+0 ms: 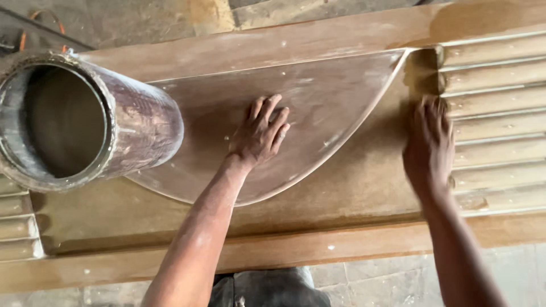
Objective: The person polishes the decorative panels of a wooden door using a cloth and then applies a finish to the wood surface with their hands after dipping them into a container of liquid.
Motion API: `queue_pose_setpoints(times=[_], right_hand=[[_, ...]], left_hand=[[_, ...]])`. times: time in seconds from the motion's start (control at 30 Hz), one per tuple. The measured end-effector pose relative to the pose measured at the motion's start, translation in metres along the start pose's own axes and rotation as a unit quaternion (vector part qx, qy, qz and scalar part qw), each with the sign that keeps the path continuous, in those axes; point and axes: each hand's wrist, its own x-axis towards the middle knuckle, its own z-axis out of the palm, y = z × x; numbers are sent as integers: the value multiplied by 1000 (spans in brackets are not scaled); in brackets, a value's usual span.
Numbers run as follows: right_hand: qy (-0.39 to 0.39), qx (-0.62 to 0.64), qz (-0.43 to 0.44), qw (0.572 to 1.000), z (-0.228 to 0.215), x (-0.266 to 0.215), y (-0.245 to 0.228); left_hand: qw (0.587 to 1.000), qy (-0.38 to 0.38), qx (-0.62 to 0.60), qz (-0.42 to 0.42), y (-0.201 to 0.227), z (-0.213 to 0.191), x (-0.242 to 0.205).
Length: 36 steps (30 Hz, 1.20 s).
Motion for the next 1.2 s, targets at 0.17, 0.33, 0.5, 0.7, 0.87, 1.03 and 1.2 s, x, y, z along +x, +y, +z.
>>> queue_pose_setpoints(times=[0.17, 0.33, 0.5, 0.7, 0.87, 1.03, 1.2], right_hand=[[-93, 59, 74, 991, -61, -114, -21], [-77, 121, 20, 989, -69, -136, -5], [-74, 189, -24, 979, -115, -111, 32], [-339, 40, -247, 907, -101, -108, 72], [-287, 101, -385, 871, -61, -114, 92], [-240, -69, -578, 777, -29, -111, 22], [-339, -142, -599, 712, -44, -91, 10]], left_hand=[[1000, -3, -4, 0, 0, -1, 0], [1000, 3, 1, 16, -2, 0, -2], [999, 13, 25, 18, -2, 5, -4], [1000, 2, 14, 13, 0, -1, -4], [1000, 8, 27, 14, -1, 5, -3], [999, 14, 37, 15, -3, 10, -6], [998, 47, 12, 35, -13, 26, -7]])
